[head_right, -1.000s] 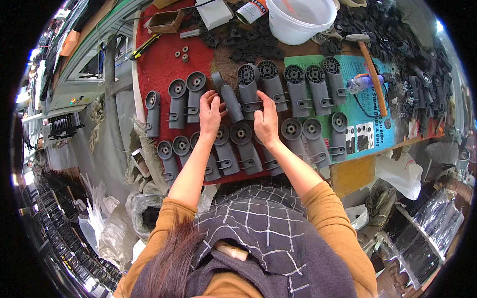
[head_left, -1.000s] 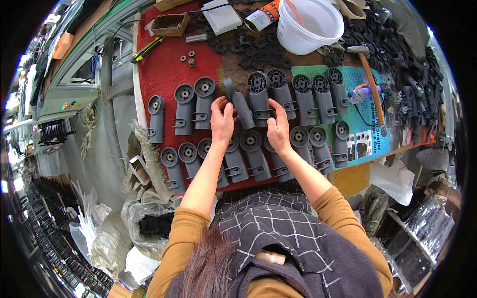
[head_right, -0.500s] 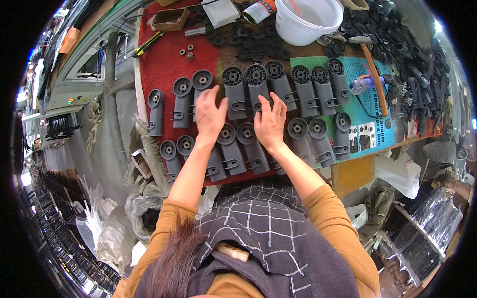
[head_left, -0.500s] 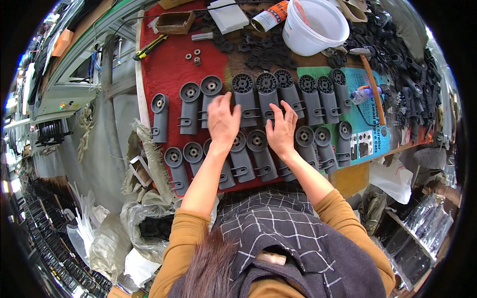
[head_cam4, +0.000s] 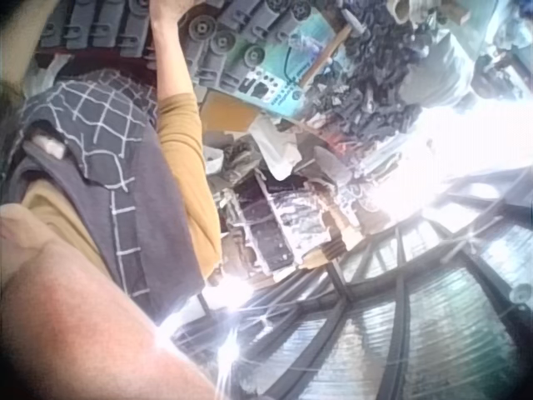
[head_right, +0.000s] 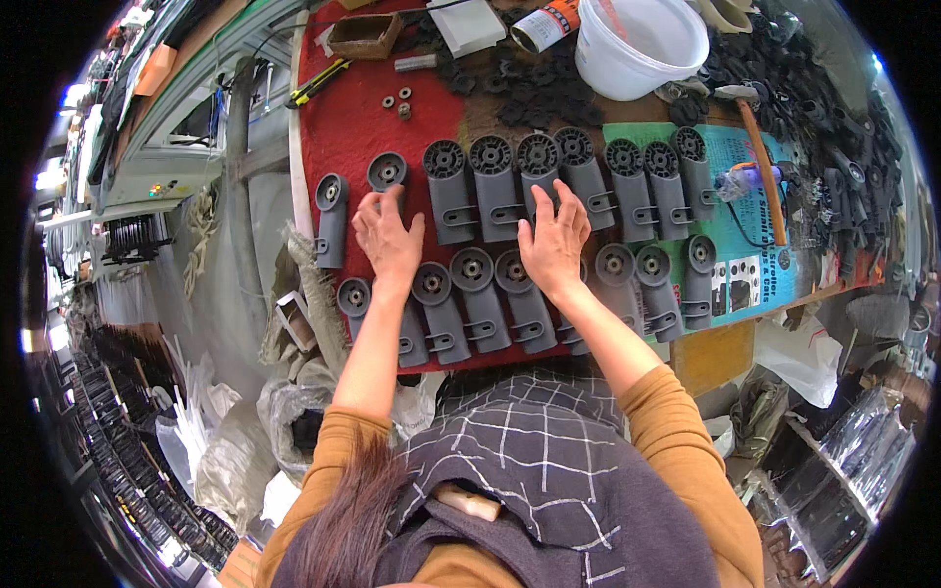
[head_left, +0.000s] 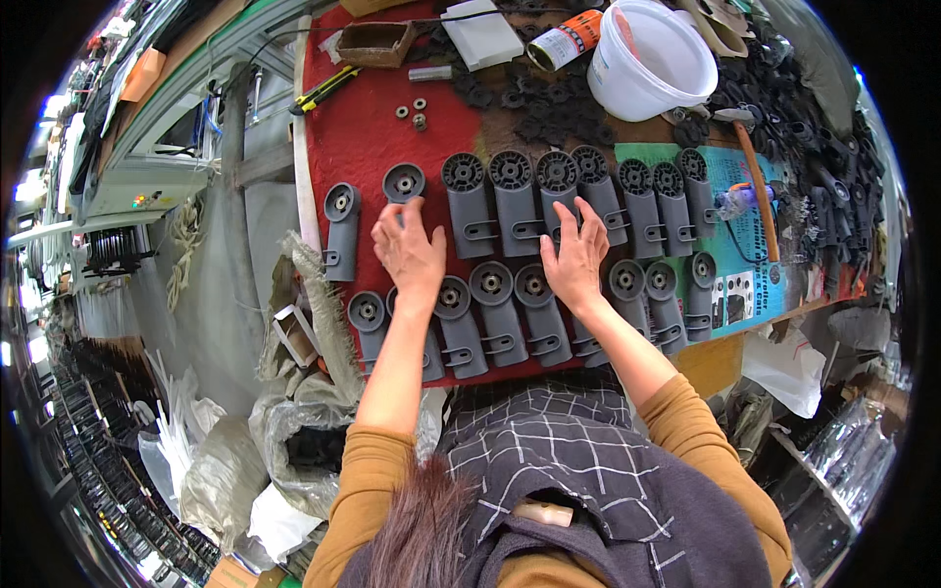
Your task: The person uses a hammer to tap small metal rings into gray cylindrical plastic housings arranged on a red workbench. They then insert black rubber wheel inserts into the housings, clean the inserts with a toothbrush, and place them into the housings. The person also handles small metal washers and places them into the housings.
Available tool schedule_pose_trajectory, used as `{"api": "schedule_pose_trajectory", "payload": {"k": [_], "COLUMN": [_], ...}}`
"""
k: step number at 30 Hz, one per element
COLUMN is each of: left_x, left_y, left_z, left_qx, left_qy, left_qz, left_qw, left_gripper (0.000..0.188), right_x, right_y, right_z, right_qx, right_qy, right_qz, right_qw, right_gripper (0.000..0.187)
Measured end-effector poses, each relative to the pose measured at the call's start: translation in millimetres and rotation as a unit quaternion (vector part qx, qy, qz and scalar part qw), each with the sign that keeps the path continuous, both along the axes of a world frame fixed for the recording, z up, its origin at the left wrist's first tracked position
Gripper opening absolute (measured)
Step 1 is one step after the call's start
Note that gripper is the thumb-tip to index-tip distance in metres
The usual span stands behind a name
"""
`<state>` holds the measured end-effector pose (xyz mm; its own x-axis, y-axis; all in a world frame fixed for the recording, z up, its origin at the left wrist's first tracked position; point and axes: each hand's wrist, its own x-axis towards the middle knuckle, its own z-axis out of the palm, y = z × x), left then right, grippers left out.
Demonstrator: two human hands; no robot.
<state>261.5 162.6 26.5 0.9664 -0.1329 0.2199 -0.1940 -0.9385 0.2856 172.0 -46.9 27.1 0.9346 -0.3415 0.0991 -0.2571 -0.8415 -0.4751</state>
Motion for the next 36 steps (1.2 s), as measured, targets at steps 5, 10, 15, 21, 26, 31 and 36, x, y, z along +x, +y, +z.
{"api": "schedule_pose_trajectory", "payload": {"k": [5, 10, 15, 21, 26, 31, 36], "left_x": [19.5, 27.3, 35.1, 55.4, -21.9, -144.3, -147.0], "left_y": [22.3, 44.6, 101.5, 116.8, 136.6, 136.1, 162.0], "left_z": [-2.0, -13.0, -16.4, -33.4, 11.5, 28.6, 2.2], "left_qx": [-0.275, -0.234, 0.033, -0.469, -0.230, -0.050, -0.444], "left_qy": [0.166, 0.144, 0.080, 0.228, 0.015, 0.184, 0.235], "left_qz": [0.070, 0.059, 0.129, 0.094, 0.036, 0.147, 0.162], "left_qw": [0.944, 0.960, 0.988, 0.848, 0.972, 0.971, 0.849], "left_gripper": [0.059, 0.047, 0.066, 0.040, 0.026, 0.061, 0.050], "right_x": [1.8, 5.2, -0.7, -42.7, -60.2, -64.3, -80.1], "right_y": [9.4, 21.9, 48.8, 124.9, 175.2, 174.4, 166.5], "right_z": [1.5, 9.7, 21.2, 31.5, 16.6, 10.2, 11.5], "right_qx": [0.014, 0.013, 0.030, 0.155, 0.031, 0.217, 0.388], "right_qy": [0.000, -0.024, -0.044, -0.013, 0.066, -0.038, -0.047], "right_qz": [0.011, 0.030, 0.088, 0.287, 0.466, 0.386, 0.308], "right_qw": [1.000, 0.999, 0.995, 0.945, 0.882, 0.896, 0.867], "right_gripper": [0.055, 0.053, 0.052, 0.048, 0.070, 0.067, 0.062]}}
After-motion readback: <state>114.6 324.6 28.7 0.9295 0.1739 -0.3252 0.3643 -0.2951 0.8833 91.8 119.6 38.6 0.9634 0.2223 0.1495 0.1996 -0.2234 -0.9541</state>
